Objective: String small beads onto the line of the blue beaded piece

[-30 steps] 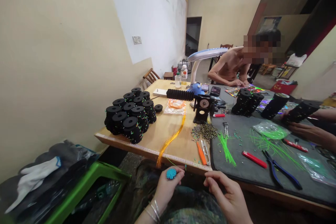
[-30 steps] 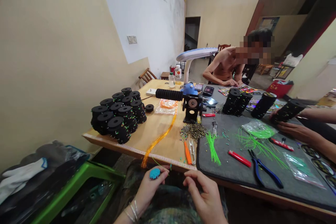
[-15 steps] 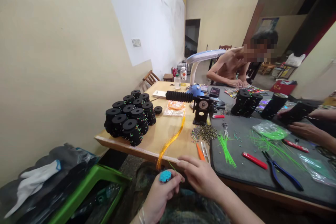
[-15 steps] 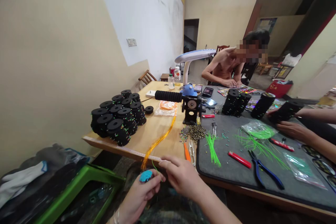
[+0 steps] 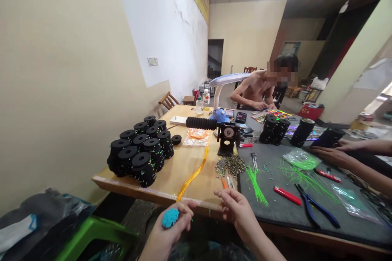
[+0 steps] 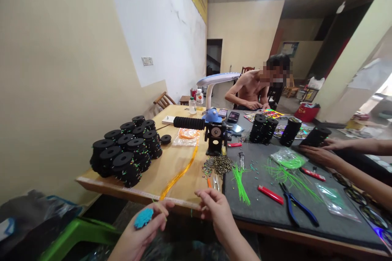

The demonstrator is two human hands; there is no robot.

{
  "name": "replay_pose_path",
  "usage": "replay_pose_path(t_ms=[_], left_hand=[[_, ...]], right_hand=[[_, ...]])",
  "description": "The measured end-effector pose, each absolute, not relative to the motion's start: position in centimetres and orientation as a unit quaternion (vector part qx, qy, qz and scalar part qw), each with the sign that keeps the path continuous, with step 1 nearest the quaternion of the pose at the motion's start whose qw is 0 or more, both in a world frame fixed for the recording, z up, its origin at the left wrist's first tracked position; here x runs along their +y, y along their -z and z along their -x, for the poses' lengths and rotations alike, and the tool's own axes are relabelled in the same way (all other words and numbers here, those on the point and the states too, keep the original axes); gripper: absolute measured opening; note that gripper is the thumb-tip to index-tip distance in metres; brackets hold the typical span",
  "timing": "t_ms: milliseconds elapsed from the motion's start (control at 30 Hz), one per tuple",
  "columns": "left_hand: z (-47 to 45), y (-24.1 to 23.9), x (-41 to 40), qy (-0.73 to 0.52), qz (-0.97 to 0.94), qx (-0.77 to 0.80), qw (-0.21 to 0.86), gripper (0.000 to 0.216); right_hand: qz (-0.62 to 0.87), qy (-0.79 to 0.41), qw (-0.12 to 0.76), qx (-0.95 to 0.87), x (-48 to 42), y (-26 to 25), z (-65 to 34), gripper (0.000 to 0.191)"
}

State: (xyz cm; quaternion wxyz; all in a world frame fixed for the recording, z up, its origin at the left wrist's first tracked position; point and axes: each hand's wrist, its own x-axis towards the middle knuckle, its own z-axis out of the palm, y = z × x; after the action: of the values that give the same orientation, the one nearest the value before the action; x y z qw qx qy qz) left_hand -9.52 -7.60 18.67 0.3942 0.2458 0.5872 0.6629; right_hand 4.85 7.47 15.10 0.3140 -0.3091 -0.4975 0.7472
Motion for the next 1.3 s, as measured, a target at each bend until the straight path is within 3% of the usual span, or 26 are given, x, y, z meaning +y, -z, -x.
replay_pose_path(t_ms=[100,233,400,733,1300], left_hand=[[8.4,-18.6,-5.4,-0.657,-0.331,0.580,0.350,0.024],[6.1,-18.1,-2.0,-0.627,-0.396,0.556,0.376,0.022],[5.0,-16.4,0.2,-0.625,-0.391,0.529,0.420,0.029],[6.0,-13.4,0.0,-0.633,-0.363,0.562,0.389,0.037],[6.4,-12.4,0.0,-0.634,-0.360,0.555,0.400,0.036]], right_hand=[[0.301,-0.812,0.338,-0.369,7.5,-15.1,-4.6,0.035],[0.280,-0.834,0.348,-0.325,7.4,-15.2,-4.8,0.033],[0.294,-0.820,0.347,-0.346,8.1,-15.1,-5.4,0.040],[0.294,-0.786,0.406,-0.360,9.8,-14.9,-5.9,0.038],[0.300,-0.773,0.430,-0.356,10.7,-16.1,-6.1,0.042]])
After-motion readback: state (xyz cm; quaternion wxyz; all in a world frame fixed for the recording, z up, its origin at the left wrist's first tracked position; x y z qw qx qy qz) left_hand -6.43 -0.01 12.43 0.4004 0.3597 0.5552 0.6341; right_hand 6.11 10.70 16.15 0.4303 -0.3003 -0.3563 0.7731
